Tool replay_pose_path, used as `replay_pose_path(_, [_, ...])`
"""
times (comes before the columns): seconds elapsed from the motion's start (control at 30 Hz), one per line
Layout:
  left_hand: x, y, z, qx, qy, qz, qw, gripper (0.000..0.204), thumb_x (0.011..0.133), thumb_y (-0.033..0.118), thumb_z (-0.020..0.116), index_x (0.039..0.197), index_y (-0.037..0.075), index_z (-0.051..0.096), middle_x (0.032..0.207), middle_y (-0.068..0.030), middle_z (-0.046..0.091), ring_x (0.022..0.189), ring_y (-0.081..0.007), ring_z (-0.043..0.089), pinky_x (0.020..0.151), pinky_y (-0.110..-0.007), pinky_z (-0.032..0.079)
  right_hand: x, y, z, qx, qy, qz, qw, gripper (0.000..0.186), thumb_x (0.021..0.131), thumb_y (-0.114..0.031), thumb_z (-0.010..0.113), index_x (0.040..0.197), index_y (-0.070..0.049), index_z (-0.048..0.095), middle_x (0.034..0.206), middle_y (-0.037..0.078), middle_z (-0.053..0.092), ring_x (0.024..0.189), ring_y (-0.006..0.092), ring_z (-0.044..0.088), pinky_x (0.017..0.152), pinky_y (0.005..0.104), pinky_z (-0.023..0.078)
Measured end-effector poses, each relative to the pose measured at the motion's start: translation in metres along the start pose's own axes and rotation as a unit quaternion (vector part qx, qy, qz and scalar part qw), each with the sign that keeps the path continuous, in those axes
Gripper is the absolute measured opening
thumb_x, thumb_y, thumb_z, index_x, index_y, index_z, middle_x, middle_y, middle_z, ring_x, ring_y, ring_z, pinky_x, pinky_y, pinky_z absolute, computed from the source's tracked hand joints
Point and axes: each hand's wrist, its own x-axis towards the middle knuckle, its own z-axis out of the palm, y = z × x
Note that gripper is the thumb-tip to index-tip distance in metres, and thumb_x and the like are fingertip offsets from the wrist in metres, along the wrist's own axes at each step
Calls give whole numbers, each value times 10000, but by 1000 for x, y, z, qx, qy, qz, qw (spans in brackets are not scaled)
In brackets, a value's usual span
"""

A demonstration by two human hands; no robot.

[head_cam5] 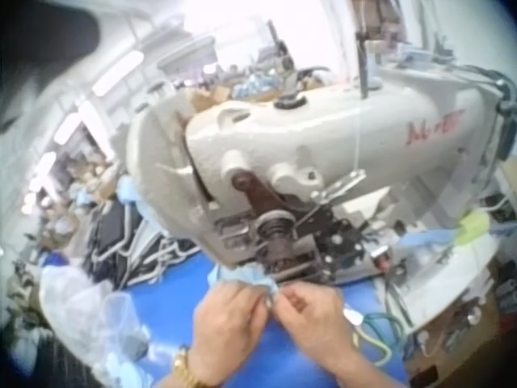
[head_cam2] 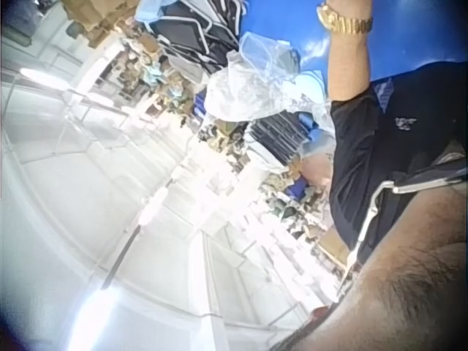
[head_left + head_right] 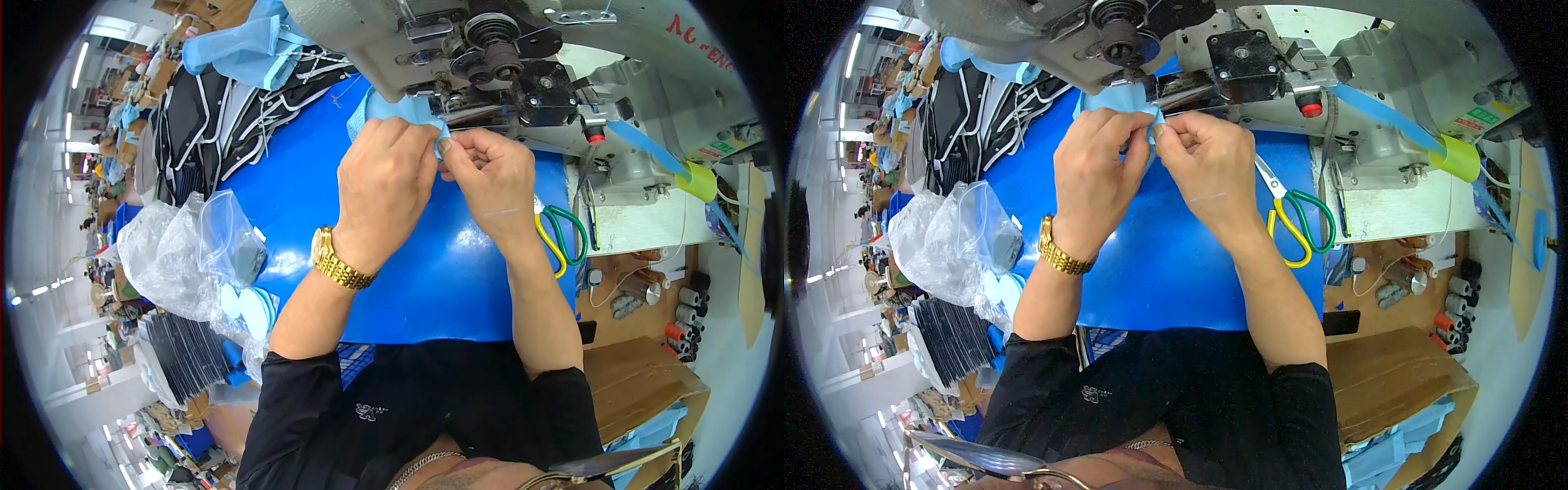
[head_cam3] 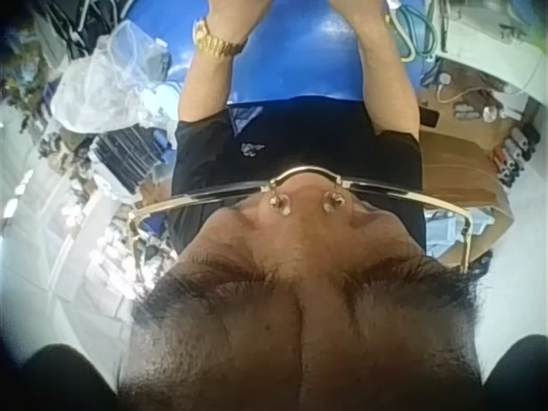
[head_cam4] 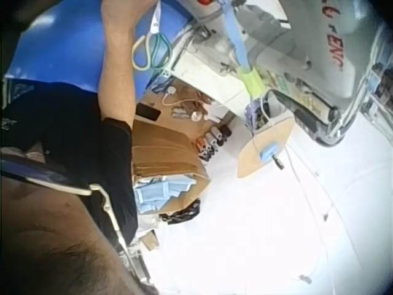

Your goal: Using an industrial sewing machine to assemble mesh pouches by attaching white fabric circles to them.

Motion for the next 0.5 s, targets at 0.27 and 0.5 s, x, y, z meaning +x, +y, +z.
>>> replay_pose_path(0.27, [1,3,4,2,19,-31,999,106,765,41,684,870,56,692,757,-79,624,702,-256,594,622,-366,466,2,1,3,15,1,-7,1000,185,848,-136,652,821,41,696,653,103,679,568,116,634,539,265,489])
replay_pose_path(0.5, [6,7,3,7,3,-56,998,137,756,68,713,892,60,696,786,-72,648,711,-253,589,637,-359,467,0,-8,0,33,-11,46,998,194,881,-139,634,848,39,701,667,72,679,599,104,644,561,253,513])
